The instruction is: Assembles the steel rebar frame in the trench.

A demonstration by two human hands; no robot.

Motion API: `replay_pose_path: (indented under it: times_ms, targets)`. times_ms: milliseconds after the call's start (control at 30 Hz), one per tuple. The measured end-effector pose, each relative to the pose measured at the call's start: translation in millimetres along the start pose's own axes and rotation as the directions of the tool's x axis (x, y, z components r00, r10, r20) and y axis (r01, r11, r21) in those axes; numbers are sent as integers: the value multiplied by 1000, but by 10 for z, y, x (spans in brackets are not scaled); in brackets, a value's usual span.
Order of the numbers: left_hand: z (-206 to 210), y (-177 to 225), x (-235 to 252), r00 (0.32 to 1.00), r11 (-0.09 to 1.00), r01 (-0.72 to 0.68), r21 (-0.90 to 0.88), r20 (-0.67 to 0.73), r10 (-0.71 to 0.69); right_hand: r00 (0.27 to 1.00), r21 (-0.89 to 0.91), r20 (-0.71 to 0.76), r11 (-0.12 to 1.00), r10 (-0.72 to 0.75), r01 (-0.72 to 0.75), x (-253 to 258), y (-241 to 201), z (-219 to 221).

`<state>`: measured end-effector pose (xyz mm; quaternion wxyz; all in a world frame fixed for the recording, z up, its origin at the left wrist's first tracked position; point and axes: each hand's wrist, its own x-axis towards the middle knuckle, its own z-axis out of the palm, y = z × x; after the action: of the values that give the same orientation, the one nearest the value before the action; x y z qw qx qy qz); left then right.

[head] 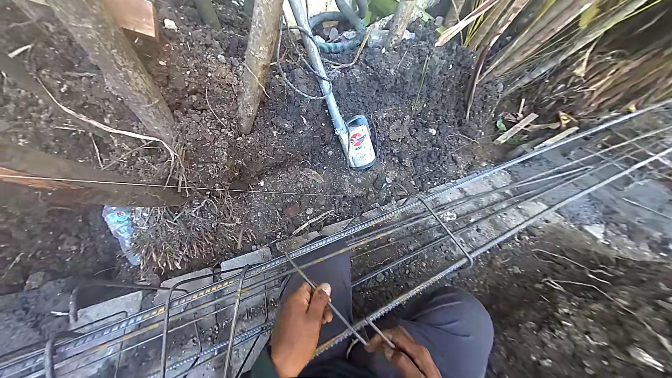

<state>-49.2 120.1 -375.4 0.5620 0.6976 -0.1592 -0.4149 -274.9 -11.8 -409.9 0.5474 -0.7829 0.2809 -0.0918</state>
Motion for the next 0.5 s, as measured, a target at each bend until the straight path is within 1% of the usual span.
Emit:
replay_pose_path:
  times_ms: [67, 133, 200, 267, 400, 433, 500]
  targets:
    - [36, 27, -67, 999, 990, 36, 137, 35, -41, 1000, 56, -9, 998, -24, 25, 30, 13, 12]
    - [58, 28, -139, 997, 977, 48, 208, 54, -61, 999, 71, -2, 997, -42, 42, 78, 6, 41]
    - [76, -13, -179, 998, 975, 28, 222, 45, -39, 998, 49, 39, 998, -43, 41, 109, -30, 27]
    - [93, -70, -186, 999, 974, 25, 226, 28, -32, 993, 0, 112, 1000, -19, 19, 114, -90, 28]
    - [128, -212, -138, 999, 968, 5, 250, -38, 5, 971, -62, 240, 998, 17, -2, 145, -164, 158]
    - [129, -225, -127, 998, 966, 6, 257, -61, 10, 962, -34, 273, 999, 21, -12, 156, -140, 185]
    - [126, -210, -98, 995, 965, 20, 262, -104, 8, 948, 112, 319, 992, 10, -48, 189, -70, 212]
